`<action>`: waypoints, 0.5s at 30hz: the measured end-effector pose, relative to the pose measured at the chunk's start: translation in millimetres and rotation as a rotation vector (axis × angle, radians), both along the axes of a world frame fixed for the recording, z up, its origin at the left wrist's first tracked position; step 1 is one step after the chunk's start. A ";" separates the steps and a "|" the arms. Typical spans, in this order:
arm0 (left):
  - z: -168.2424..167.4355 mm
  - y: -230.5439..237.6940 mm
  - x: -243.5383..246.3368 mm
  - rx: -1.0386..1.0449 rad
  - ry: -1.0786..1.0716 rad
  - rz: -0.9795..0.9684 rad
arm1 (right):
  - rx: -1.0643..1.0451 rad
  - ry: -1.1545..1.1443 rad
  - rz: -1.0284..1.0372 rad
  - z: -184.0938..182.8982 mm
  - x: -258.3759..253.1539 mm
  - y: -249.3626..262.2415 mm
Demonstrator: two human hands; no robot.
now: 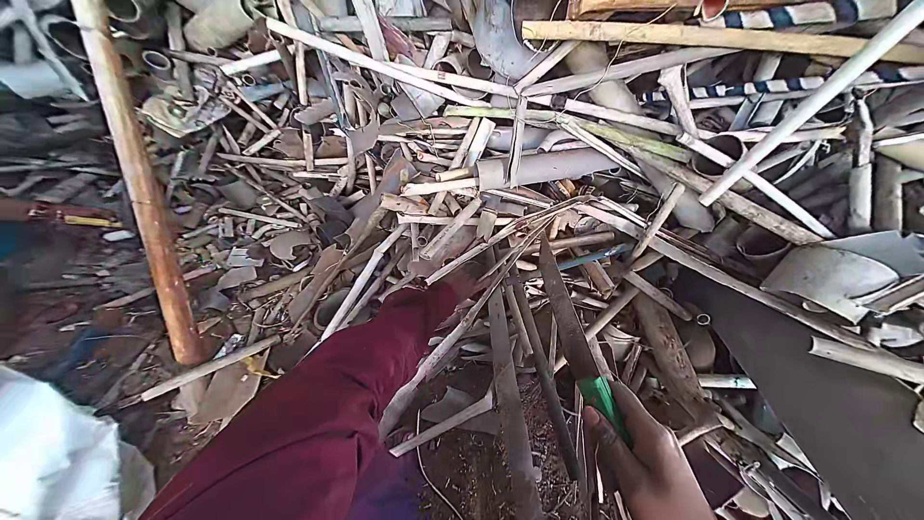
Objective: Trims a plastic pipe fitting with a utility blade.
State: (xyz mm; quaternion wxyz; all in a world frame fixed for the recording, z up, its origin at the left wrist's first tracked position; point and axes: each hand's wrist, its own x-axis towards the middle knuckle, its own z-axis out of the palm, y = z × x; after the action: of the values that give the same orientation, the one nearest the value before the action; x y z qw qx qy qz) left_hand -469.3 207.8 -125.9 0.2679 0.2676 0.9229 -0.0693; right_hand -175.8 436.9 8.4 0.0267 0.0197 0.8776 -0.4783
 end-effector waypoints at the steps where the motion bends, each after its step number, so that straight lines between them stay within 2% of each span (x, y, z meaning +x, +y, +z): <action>1: 0.6 -5.3 7.3 -0.029 -0.025 -0.020 | -0.022 -0.008 0.017 -1.7 -0.1 -1.2; 5: -7.8 -41.3 38.6 -0.167 -0.081 -0.106 | -0.029 0.025 0.045 0.6 5.8 -5.7; 6: -8.1 -51.4 46.3 -0.110 -0.079 -0.043 | -0.034 0.034 0.046 3.3 8.1 -6.5; 8: -0.9 -63.5 59.8 0.049 -0.033 0.263 | -0.046 0.047 0.043 5.1 12.1 -7.9; 10: 8.9 -81.5 60.0 0.103 -0.018 0.521 | -0.030 0.046 0.043 5.3 12.1 -8.9; 13: 17.0 -127.5 71.5 0.239 -0.016 0.717 | 0.020 0.005 0.050 3.1 6.8 -11.9; 15: 26.8 -148.1 100.9 0.195 -0.028 0.763 | 0.068 -0.042 0.042 2.6 3.5 -15.0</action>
State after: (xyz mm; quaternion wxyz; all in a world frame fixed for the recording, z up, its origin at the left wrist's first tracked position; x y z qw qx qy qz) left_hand -368.4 59.7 -99.1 0.2603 -0.0695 0.9546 0.1271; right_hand -172.3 421.9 11.1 0.0543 0.0124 0.8929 -0.4468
